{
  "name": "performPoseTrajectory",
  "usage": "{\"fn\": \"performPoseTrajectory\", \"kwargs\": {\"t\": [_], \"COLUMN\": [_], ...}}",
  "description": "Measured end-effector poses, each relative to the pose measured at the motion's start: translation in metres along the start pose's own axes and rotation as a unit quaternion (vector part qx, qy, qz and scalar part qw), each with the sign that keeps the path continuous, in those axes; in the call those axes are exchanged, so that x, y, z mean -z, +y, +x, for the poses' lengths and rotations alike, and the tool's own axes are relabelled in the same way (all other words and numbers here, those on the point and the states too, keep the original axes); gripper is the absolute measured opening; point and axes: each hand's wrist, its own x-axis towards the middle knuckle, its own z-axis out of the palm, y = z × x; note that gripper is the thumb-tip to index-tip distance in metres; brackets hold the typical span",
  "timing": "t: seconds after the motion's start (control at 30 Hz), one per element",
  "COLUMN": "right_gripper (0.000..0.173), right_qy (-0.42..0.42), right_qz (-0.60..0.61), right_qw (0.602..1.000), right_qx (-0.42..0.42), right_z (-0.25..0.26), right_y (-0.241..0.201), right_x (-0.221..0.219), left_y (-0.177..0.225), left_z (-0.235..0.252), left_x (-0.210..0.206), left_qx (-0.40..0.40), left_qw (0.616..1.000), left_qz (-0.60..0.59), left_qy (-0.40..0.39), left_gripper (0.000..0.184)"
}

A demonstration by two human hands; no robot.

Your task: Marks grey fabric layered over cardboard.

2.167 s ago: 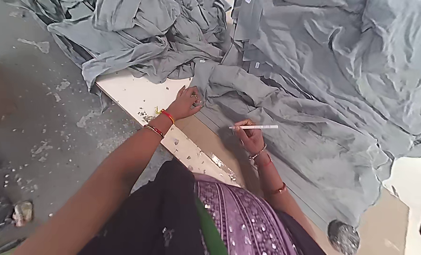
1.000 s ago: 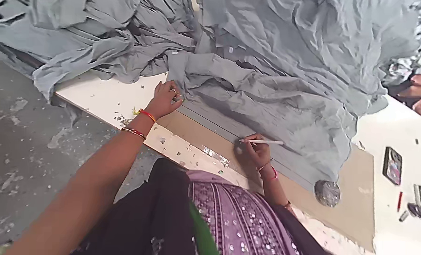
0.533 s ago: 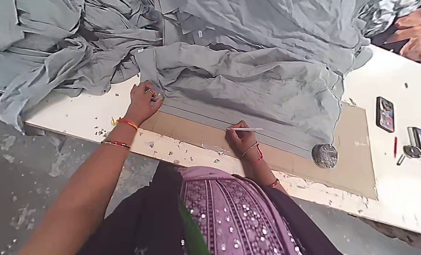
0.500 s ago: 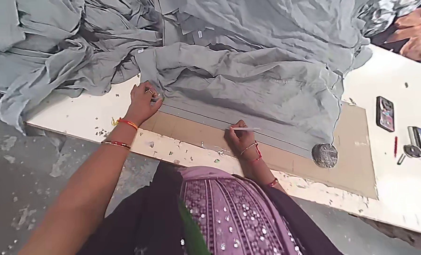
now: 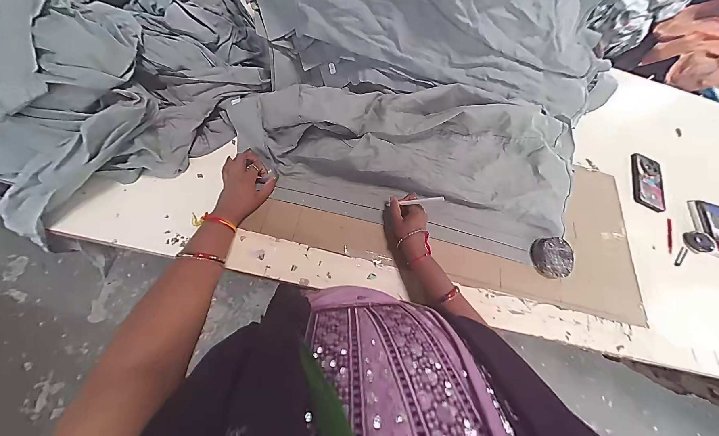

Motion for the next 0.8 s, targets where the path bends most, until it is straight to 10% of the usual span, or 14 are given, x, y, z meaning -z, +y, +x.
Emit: {"fn": "performPoseTrajectory", "kwargs": {"t": [0.2,0.5,0.8], "right_gripper": [0.019,0.003,0.028], "right_qy": [0.07,0.03,-0.005], "right_qz": [0.41,0.258,-0.039], "right_qw": [0.909,0.965,0.999], "right_qx": [-0.044,0.045,0.018], "right_z": [-0.008,-0.031,-0.026], "right_y": [0.042,0.096,0.069], "right_x": [0.03,0.059,0.065], "left_y": [0.004,0.006,0.003], "left_z": [0.0,0.002,0.001], "left_x": [0.002,0.003,0.002], "left_qx": [0.018,0.024,0.017], "left_qw": [1.0,0.999,0.999], "left_qz": [0.007,0.017,0.023], "left_qy": [-0.009,-0.016,-0.016], "left_gripper": [0.033,0.035,0.036]}}
